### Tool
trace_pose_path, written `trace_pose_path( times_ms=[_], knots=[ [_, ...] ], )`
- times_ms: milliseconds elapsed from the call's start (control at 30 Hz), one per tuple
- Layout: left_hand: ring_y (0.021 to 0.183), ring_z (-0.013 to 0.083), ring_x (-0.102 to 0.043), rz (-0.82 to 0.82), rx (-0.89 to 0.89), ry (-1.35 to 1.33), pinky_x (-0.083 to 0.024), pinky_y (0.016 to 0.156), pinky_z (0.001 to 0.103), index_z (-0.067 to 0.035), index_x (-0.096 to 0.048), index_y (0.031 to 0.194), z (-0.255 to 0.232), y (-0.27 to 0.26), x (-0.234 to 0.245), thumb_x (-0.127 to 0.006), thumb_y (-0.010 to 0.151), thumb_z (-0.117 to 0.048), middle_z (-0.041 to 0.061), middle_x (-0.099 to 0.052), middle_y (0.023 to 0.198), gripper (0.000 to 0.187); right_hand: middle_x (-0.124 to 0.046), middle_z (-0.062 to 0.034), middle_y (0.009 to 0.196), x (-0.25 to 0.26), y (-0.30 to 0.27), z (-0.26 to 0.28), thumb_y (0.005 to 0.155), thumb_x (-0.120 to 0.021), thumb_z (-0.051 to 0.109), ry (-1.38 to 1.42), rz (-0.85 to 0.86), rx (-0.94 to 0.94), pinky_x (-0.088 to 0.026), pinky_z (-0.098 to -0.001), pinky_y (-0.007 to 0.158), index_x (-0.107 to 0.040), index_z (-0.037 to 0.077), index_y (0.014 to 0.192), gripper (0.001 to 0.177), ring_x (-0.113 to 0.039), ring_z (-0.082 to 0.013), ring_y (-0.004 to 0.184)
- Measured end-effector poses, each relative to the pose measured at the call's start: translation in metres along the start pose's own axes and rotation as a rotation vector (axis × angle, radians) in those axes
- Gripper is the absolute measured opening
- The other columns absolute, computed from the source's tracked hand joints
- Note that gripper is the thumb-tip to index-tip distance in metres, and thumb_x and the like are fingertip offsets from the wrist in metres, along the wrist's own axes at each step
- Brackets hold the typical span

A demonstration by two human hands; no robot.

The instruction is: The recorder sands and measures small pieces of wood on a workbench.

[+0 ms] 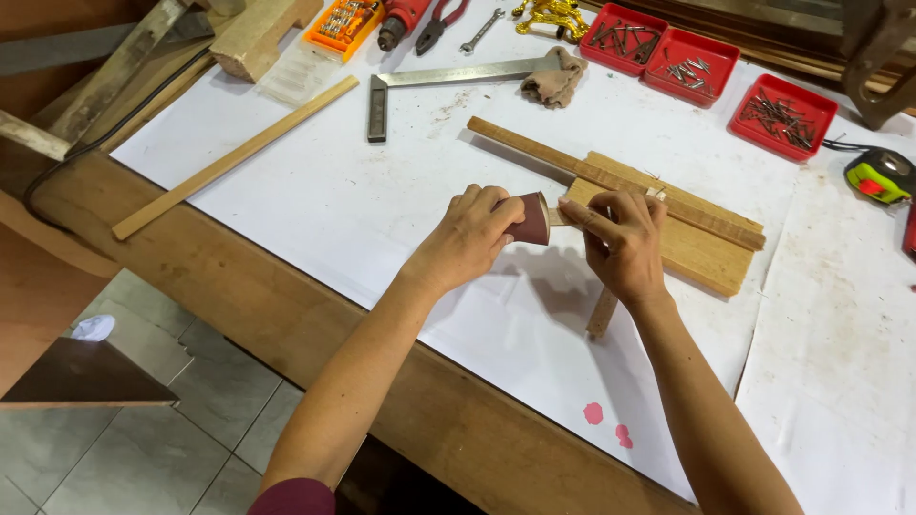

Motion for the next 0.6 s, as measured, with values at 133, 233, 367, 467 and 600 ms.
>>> trace_pose_path(
  times_ms=[133, 233, 367, 467, 600],
  knots=[
    [0.105, 0.0275, -0.057, -0.040, 0.027, 0.006, -0.049, 0.096, 0.048, -0.015, -0.052, 0.110, 0.013, -0.011, 0.007, -0.074, 0.087, -0.007, 0.005, -0.057, 0.115, 0.032, -0.064, 0.0011, 0.104, -0.013, 0.014, 0.014, 0.087, -0.078, 0.002, 0.067, 0.049, 0.018, -0.035, -0.0375, 0.093, -0.078, 0.031, 0.125, 0.048, -0.058, -0.0169, 0.097],
    [0.105, 0.0277, -0.056, -0.010, 0.078, 0.033, -0.049, 0.097, 0.046, -0.014, -0.052, 0.111, 0.024, -0.019, 0.016, -0.072, 0.091, -0.006, 0.004, -0.057, 0.114, 0.029, -0.063, -0.0013, 0.104, -0.018, 0.028, 0.027, 0.087, -0.078, 0.008, 0.133, 0.056, 0.052, -0.034, -0.0401, 0.095, -0.077, 0.030, 0.126, 0.044, -0.057, -0.0183, 0.099],
    [0.104, 0.0275, -0.056, -0.033, 0.128, 0.043, -0.048, 0.097, 0.046, -0.014, -0.053, 0.110, 0.036, -0.033, 0.026, -0.072, 0.090, -0.005, 0.004, -0.058, 0.115, 0.029, -0.063, -0.0018, 0.103, -0.037, 0.039, 0.037, 0.088, -0.079, 0.012, 0.164, 0.150, 0.087, -0.033, -0.0411, 0.091, -0.076, 0.031, 0.127, 0.044, -0.056, -0.0195, 0.100],
    [0.105, 0.0275, -0.056, -0.063, 0.148, 0.049, -0.047, 0.097, 0.046, -0.014, -0.053, 0.110, 0.045, -0.042, 0.035, -0.071, 0.089, -0.004, 0.004, -0.058, 0.114, 0.029, -0.062, -0.0015, 0.103, -0.046, 0.050, 0.049, 0.089, -0.078, 0.011, 0.186, 0.176, 0.129, -0.033, -0.0424, 0.096, -0.075, 0.033, 0.130, 0.047, -0.055, -0.0198, 0.103],
    [0.104, 0.0272, -0.055, -0.093, 0.194, 0.040, -0.047, 0.099, 0.045, -0.014, -0.054, 0.111, 0.059, -0.055, 0.046, -0.072, 0.090, -0.005, 0.004, -0.058, 0.115, 0.030, -0.062, -0.0021, 0.106, -0.064, 0.060, 0.060, 0.089, -0.077, 0.009, 0.228, 0.209, 0.166, -0.034, -0.0416, 0.099, -0.074, 0.035, 0.131, 0.049, -0.054, -0.0215, 0.105]
  ],
)
Point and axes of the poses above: each hand's wrist, its own y-axis towards the middle knuckle, its own x-axis out of the back of the hand, z = x × y, the point moved 4 cm from there along y, towards the middle knuckle
